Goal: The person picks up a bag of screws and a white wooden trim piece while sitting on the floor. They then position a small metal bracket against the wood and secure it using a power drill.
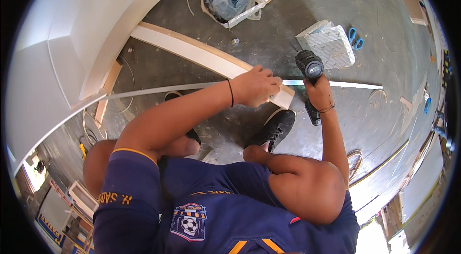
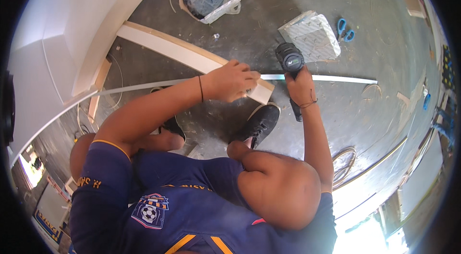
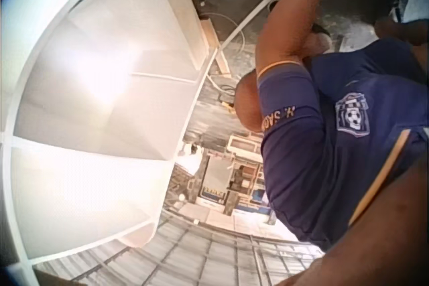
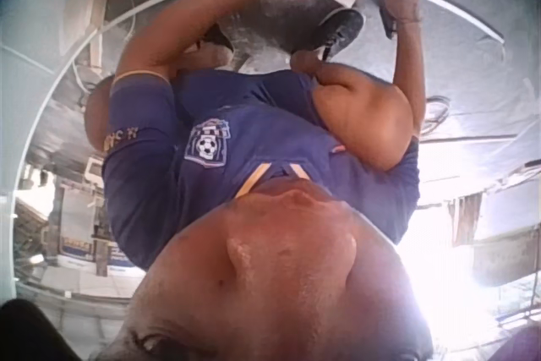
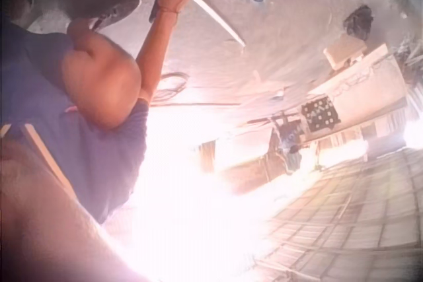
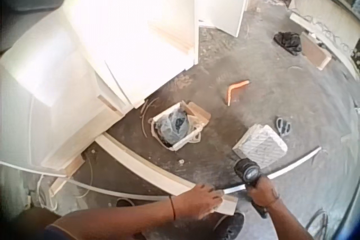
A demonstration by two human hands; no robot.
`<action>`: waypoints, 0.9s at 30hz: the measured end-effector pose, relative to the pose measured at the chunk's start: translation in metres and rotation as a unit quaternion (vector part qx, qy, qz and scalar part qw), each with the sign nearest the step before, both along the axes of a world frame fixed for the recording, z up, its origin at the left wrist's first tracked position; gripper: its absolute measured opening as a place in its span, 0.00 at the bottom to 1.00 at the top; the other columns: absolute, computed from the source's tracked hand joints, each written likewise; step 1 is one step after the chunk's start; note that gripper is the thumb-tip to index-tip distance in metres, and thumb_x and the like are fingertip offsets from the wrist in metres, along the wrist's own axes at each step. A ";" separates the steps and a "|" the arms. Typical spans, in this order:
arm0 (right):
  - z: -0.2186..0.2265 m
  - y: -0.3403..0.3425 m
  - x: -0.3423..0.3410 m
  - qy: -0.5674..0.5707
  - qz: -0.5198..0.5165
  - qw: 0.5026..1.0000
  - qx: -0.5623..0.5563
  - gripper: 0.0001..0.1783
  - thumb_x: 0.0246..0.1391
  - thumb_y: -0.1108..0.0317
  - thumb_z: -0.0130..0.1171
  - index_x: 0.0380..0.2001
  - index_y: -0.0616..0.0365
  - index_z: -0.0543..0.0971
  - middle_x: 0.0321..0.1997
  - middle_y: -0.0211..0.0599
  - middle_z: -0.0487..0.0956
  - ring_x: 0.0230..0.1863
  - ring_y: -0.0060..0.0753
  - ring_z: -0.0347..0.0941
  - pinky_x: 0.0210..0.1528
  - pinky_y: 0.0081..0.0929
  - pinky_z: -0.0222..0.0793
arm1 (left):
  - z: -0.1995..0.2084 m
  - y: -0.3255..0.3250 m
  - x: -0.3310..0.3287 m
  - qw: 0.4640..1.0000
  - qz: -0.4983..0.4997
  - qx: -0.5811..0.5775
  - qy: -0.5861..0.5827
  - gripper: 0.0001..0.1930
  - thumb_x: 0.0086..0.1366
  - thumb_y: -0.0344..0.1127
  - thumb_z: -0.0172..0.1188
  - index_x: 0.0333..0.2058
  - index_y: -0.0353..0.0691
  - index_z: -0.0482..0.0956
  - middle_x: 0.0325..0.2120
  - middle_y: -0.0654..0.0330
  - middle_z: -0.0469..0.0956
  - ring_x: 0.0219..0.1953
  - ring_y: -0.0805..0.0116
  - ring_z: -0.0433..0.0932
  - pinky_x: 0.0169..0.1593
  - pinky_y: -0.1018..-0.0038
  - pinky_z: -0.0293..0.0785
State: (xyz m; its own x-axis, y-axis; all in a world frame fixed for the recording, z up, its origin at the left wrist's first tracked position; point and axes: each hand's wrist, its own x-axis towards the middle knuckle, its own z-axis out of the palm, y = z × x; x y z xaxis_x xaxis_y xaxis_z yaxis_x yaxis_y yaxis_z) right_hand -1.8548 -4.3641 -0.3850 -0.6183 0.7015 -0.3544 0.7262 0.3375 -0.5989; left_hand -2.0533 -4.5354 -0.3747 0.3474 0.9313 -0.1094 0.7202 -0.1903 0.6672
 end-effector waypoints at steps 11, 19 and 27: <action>-0.006 0.051 0.100 0.030 -0.071 0.957 -0.280 0.20 0.34 0.73 0.62 0.37 0.67 0.78 0.32 0.35 0.79 0.33 0.26 0.73 0.39 0.26 0.69 | 0.068 0.030 0.028 0.994 -0.053 0.063 -0.074 0.15 0.51 0.38 0.62 0.39 0.45 0.76 0.51 0.61 0.72 0.51 0.60 0.70 0.50 0.61 0.64; -0.048 0.076 0.154 -0.018 -0.135 0.980 -0.142 0.20 0.42 0.66 0.56 0.39 0.67 0.76 0.35 0.44 0.80 0.35 0.37 0.75 0.41 0.31 0.69 | 0.105 0.062 0.051 0.982 -0.170 0.053 -0.056 0.14 0.53 0.38 0.61 0.39 0.44 0.78 0.50 0.62 0.72 0.48 0.60 0.70 0.48 0.63 0.65; 0.005 0.043 0.109 0.025 -0.143 0.989 0.005 0.26 0.52 0.55 0.56 0.48 0.65 0.74 0.43 0.47 0.78 0.45 0.40 0.75 0.47 0.32 0.68 | 0.104 0.069 0.080 0.957 -0.247 0.151 0.007 0.04 0.53 0.35 0.56 0.28 0.46 0.78 0.36 0.64 0.75 0.43 0.62 0.72 0.47 0.62 0.65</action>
